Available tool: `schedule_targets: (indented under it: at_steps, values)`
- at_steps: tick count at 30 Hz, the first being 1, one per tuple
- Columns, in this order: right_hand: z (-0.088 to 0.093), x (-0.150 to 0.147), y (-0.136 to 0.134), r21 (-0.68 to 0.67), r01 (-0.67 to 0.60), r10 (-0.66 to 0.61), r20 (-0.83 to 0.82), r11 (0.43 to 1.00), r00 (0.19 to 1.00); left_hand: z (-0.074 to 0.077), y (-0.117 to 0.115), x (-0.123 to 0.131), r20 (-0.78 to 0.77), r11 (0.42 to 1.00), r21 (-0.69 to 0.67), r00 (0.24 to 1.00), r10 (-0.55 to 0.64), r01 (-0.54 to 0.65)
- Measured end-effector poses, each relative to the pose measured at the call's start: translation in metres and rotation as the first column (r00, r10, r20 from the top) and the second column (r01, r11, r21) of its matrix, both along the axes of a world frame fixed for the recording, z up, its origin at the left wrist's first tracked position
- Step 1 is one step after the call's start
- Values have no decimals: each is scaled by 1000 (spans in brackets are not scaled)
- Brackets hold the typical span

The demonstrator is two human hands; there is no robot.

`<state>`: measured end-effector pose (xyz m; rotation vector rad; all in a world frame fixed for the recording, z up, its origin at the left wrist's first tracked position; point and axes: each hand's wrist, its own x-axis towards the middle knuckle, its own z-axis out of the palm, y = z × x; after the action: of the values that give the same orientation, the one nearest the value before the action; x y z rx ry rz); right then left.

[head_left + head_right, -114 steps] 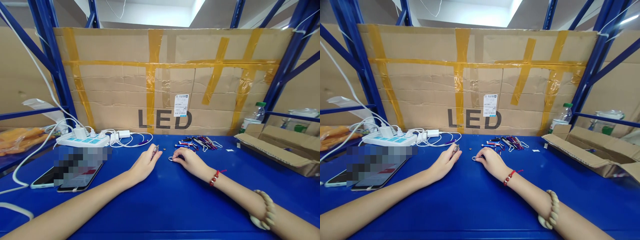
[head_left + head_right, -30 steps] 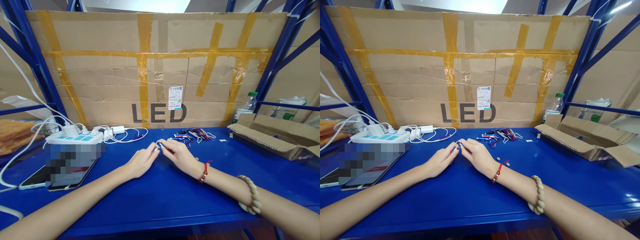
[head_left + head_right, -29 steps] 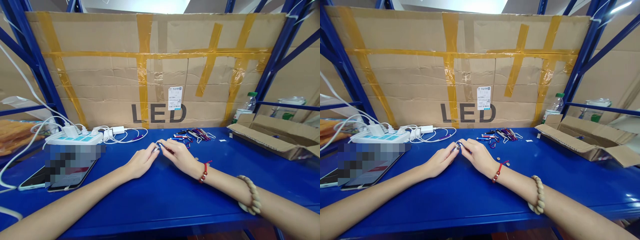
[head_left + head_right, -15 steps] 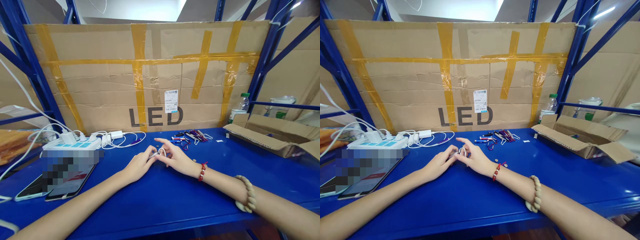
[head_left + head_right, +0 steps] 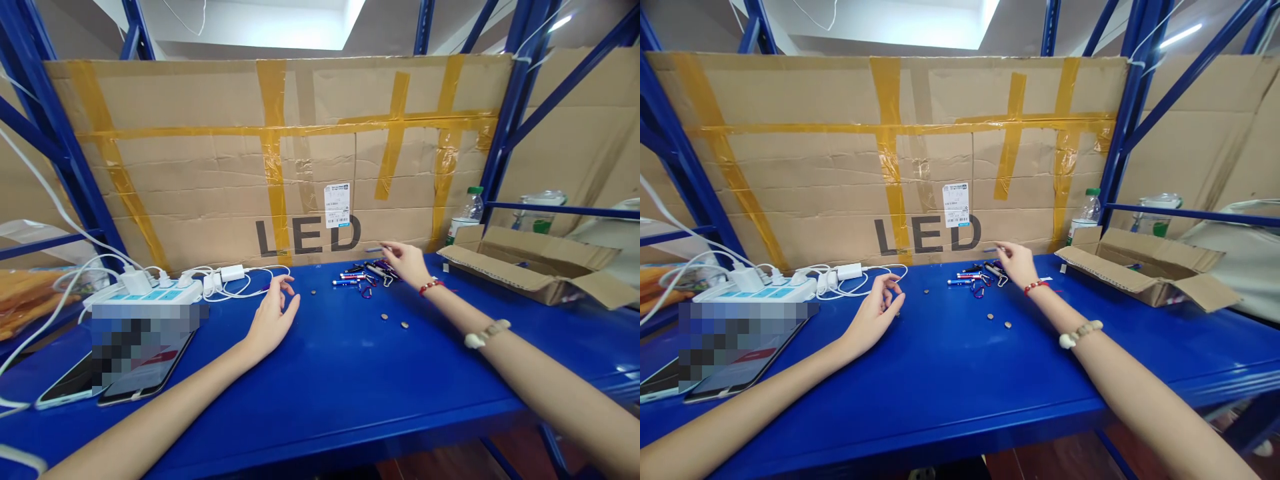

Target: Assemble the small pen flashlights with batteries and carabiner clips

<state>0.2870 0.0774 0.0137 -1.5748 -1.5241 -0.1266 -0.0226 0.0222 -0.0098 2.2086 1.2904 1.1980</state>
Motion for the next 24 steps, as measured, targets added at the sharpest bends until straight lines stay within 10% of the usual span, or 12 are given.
schedule_targets:
  at_steps: [6,17,24]
  values:
    - [-18,66,9,-139,312,-306,64,940,950,2,-1,-1,-26,1000,19,999,25,-25]
    - [-28,55,14,-317,167,-78,275,933,958,0,-3,-6,-376,983,-17,912,164,-184]
    - [-23,-1,-3,-199,23,54,374,980,926,-6,5,-6,-357,998,-9,932,-57,57]
